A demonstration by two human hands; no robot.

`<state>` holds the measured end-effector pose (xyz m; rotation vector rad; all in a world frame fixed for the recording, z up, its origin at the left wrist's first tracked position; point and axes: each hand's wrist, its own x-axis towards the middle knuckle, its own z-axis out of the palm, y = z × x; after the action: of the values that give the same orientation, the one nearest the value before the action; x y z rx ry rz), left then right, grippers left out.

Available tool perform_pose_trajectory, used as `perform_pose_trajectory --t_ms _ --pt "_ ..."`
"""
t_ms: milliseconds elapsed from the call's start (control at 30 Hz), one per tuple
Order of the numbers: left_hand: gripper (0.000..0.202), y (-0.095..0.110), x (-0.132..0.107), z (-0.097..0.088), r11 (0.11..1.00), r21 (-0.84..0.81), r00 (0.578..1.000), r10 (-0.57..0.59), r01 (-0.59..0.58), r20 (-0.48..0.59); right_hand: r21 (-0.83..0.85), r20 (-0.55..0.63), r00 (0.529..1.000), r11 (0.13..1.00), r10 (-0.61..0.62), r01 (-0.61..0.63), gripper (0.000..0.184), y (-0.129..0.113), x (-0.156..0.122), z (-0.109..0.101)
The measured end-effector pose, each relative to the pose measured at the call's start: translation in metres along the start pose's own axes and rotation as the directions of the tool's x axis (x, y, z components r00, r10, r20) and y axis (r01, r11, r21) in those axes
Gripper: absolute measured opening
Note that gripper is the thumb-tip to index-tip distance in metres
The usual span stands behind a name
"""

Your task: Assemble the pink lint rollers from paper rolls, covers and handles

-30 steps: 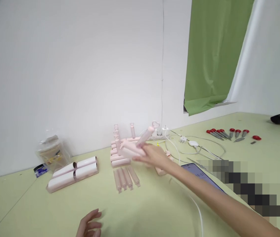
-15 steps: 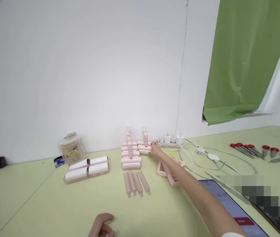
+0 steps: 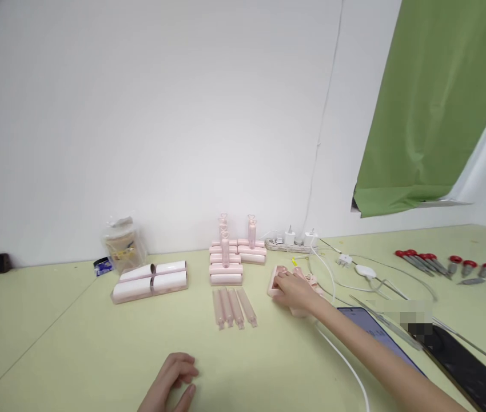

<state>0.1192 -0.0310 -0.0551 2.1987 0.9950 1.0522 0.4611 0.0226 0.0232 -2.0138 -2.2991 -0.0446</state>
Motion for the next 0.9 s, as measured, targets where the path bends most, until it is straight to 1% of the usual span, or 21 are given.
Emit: perform_pose_trajectory --t_ms 67,100,133,200,233,300,367,433,500,600,667,733,800,867,900 --pt "0.016 0.006 0.024 -0.027 0.977 0.211 0.998 0.023 -0.034 0.052 0.004 -0.037 0.999 1.000 -0.012 0.012 0.013 -0.002 -0.003 0.007" --pt "0.018 0.006 0.041 -0.041 0.925 0.377 0.995 0.005 -0.041 0.098 0.011 -0.057 0.998 1.000 -0.016 0.017 0.013 -0.003 -0.003 0.008" --pt "0.020 0.005 0.060 -0.055 0.845 0.533 0.994 -0.013 -0.047 0.110 0.020 -0.078 0.997 1.000 -0.015 0.017 0.014 -0.004 -0.003 0.008" --pt "0.025 -0.005 0.098 -0.078 0.783 0.622 0.997 -0.039 -0.014 0.072 0.042 -0.119 0.993 0.999 -0.009 0.014 0.018 -0.008 -0.005 0.005" --pt "0.028 -0.012 0.114 -0.086 0.757 0.653 0.997 -0.052 0.008 0.048 0.055 -0.140 0.990 0.998 -0.005 0.012 0.020 -0.011 -0.006 0.002" --pt "0.032 -0.028 0.136 -0.092 0.716 0.698 0.997 -0.067 0.022 0.037 0.091 -0.183 0.983 0.996 0.005 0.011 0.024 -0.018 -0.013 -0.006" --pt "0.037 -0.042 0.144 -0.090 0.689 0.724 0.997 -0.069 0.014 0.046 0.131 -0.219 0.976 0.991 0.006 0.023 0.026 -0.025 -0.023 -0.015" --pt "0.038 -0.051 0.141 -0.086 0.676 0.737 0.996 -0.061 -0.004 0.061 0.164 -0.250 0.968 0.986 0.001 0.042 0.027 -0.032 -0.037 -0.024" --pt "0.037 -0.054 0.133 -0.084 0.675 0.737 0.996 -0.050 -0.021 0.074 0.215 -0.282 0.959 0.973 -0.024 0.087 0.025 -0.038 -0.052 -0.032" --pt "0.032 -0.049 0.121 -0.085 0.694 0.719 0.996 -0.048 -0.021 0.075 0.360 -0.289 0.956 0.920 -0.048 0.155 0.024 -0.048 -0.071 -0.039" --pt "0.029 -0.042 0.110 -0.084 0.719 0.695 0.996 -0.060 -0.003 0.067 0.467 -0.250 0.967 0.869 -0.048 0.164 0.023 -0.056 -0.081 -0.042" --pt "0.033 -0.035 0.095 -0.078 0.747 0.664 0.994 -0.087 0.024 0.062 0.549 -0.215 0.975 0.817 -0.064 0.174 0.021 -0.066 -0.088 -0.042" --pt "0.049 -0.030 0.076 -0.068 0.828 0.548 0.989 -0.146 0.118 0.009 0.613 -0.199 0.974 0.762 -0.108 0.210 0.018 -0.076 -0.092 -0.042" --pt "0.064 -0.025 0.058 -0.056 0.915 0.297 0.962 -0.257 0.273 -0.090 0.685 -0.186 0.970 0.688 -0.157 0.242 0.017 -0.084 -0.091 -0.038" --pt "0.066 -0.022 0.050 -0.051 0.929 0.155 0.939 -0.321 0.337 -0.121 0.726 -0.167 0.971 0.644 -0.173 0.240 0.019 -0.088 -0.090 -0.034"
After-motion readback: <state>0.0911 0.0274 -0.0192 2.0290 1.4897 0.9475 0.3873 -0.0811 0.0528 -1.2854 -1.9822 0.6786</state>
